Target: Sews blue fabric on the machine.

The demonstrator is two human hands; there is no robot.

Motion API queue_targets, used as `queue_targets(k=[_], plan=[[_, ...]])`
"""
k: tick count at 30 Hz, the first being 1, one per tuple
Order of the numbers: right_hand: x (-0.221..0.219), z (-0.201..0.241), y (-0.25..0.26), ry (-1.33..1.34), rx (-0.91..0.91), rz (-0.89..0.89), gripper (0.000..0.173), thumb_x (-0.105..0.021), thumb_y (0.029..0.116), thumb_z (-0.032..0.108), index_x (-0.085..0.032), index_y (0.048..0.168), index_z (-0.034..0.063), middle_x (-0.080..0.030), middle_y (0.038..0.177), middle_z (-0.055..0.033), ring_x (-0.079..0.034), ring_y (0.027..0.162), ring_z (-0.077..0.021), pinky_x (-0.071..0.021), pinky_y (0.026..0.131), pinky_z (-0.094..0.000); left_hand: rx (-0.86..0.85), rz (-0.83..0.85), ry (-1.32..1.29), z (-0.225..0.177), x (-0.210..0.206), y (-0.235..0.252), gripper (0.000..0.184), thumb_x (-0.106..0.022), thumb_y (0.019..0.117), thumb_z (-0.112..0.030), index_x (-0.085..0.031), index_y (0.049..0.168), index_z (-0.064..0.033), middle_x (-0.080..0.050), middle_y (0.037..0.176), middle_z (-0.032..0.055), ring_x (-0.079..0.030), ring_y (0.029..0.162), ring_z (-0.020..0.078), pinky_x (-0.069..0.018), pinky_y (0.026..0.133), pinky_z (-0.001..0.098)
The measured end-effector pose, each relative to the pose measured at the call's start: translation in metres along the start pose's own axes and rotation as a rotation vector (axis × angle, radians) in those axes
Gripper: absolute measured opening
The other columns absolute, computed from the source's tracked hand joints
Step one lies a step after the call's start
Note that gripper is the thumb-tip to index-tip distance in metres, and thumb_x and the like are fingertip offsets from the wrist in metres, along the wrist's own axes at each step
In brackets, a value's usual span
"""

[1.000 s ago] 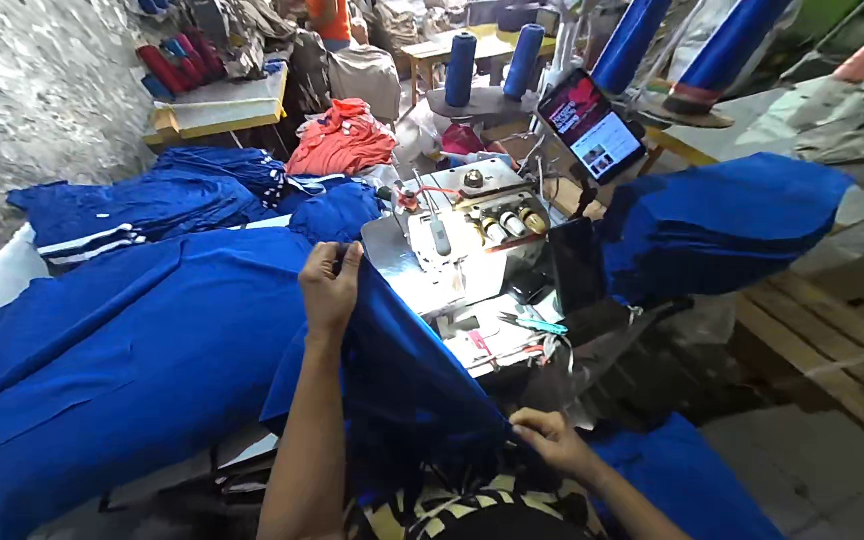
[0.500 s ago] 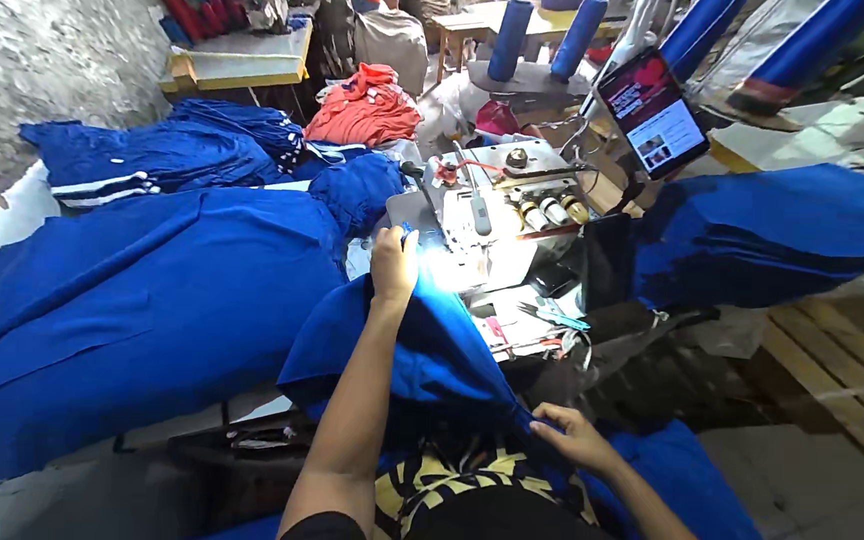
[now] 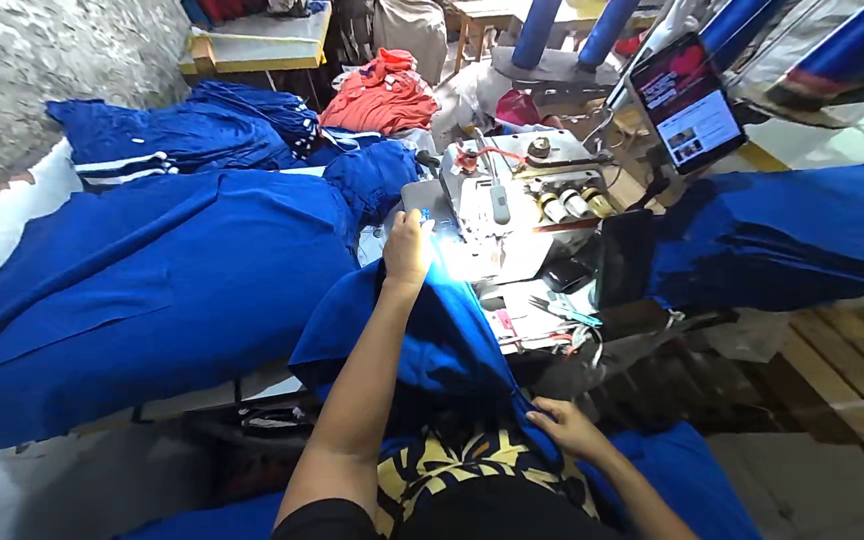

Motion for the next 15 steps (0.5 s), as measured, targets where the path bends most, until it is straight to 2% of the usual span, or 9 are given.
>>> queue_targets(k=[6, 8, 9, 10, 11, 12, 14, 15], plan=[[0.008, -0.004, -0.005, 0.065, -0.013, -0.051, 0.023, -0.062, 0.0988, 0.018, -0.074, 0.088, 0.0017, -0.068, 0.076, -0.0026, -0.059, 0.070, -0.0041, -0.0498, 0.071, -0.0282, -0.022, -0.002, -0.011, 0.002, 0.000, 0.006, 0.034, -0.055, 0.1061, -0.020, -0.064, 0.116, 0.0111, -0.063, 0.118, 0.0311, -0.063, 0.114, 0.0447, -0.0491, 0.099, 0.0574], [0.009, -0.006, -0.004, 0.048, -0.023, -0.058, 0.023, -0.061, 0.1002, 0.017, -0.074, 0.090, 0.0016, -0.068, 0.077, -0.0036, -0.060, 0.071, -0.0055, -0.0504, 0.072, -0.0295, -0.011, -0.013, -0.014, 0.002, 0.000, 0.005, 0.034, -0.056, 0.1059, -0.020, -0.064, 0.117, 0.0112, -0.062, 0.120, 0.0316, -0.063, 0.114, 0.0449, -0.0492, 0.099, 0.0572], [0.010, -0.007, -0.002, -0.003, -0.046, -0.049, 0.024, -0.060, 0.1016, 0.017, -0.075, 0.092, 0.0006, -0.069, 0.079, -0.0073, -0.062, 0.074, -0.0114, -0.0513, 0.075, -0.0347, -0.004, -0.016, -0.014, 0.002, 0.001, 0.005, 0.034, -0.055, 0.1060, -0.020, -0.064, 0.117, 0.0109, -0.062, 0.121, 0.0313, -0.063, 0.115, 0.0446, -0.0492, 0.099, 0.0571], [0.011, -0.006, 0.000, -0.099, -0.092, -0.018, 0.025, -0.058, 0.1032, 0.017, -0.074, 0.097, -0.0010, -0.070, 0.084, -0.0138, -0.065, 0.080, -0.0217, -0.0514, 0.079, -0.0438, -0.006, -0.023, -0.015, 0.002, 0.000, 0.005, 0.034, -0.055, 0.1059, -0.020, -0.065, 0.117, 0.0108, -0.062, 0.121, 0.0310, -0.063, 0.115, 0.0441, -0.0491, 0.099, 0.0569], [0.012, 0.000, 0.003, -0.233, -0.169, 0.048, 0.026, -0.056, 0.1049, 0.016, -0.074, 0.106, -0.0016, -0.072, 0.095, -0.0207, -0.069, 0.093, -0.0332, -0.0509, 0.088, -0.0541, -0.014, -0.028, -0.012, 0.003, 0.001, 0.005, 0.033, -0.055, 0.1059, -0.019, -0.066, 0.117, 0.0104, -0.063, 0.121, 0.0304, -0.063, 0.114, 0.0436, -0.0492, 0.099, 0.0564], [0.013, 0.010, 0.004, -0.392, -0.260, 0.135, 0.026, -0.054, 0.1053, 0.016, -0.072, 0.115, -0.0004, -0.072, 0.109, -0.0239, -0.067, 0.107, -0.0396, -0.0483, 0.096, -0.0597, -0.028, -0.032, -0.006, 0.004, 0.001, 0.004, 0.033, -0.055, 0.1057, -0.019, -0.067, 0.116, 0.0102, -0.063, 0.120, 0.0304, -0.063, 0.114, 0.0437, -0.0492, 0.099, 0.0562], [0.016, 0.041, 0.005, -0.678, -0.427, 0.315, 0.030, -0.058, 0.1024, 0.018, -0.068, 0.121, -0.0030, -0.066, 0.125, -0.0271, -0.060, 0.122, -0.0451, -0.0436, 0.101, -0.0643, -0.050, -0.029, -0.006, 0.006, 0.002, 0.004, 0.031, -0.056, 0.1048, -0.016, -0.067, 0.116, 0.0101, -0.064, 0.117, 0.0308, -0.063, 0.113, 0.0447, -0.0488, 0.100, 0.0565], [0.018, 0.061, 0.005, -0.759, -0.457, 0.377, 0.035, -0.060, 0.1026, 0.024, -0.068, 0.117, -0.0066, -0.066, 0.124, -0.0291, -0.060, 0.121, -0.0471, -0.0439, 0.098, -0.0654, -0.059, -0.042, -0.013, 0.008, 0.003, 0.004, 0.030, -0.058, 0.1038, -0.016, -0.068, 0.115, 0.0099, -0.065, 0.116, 0.0309, -0.064, 0.112, 0.0448, -0.0486, 0.099, 0.0563]])
Point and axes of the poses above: each hand's wrist, its own y-axis towards the middle knuckle, its own x-axis out of the back of the hand, z = x × y, the point moved 3 cm from there along y, towards the middle knuckle
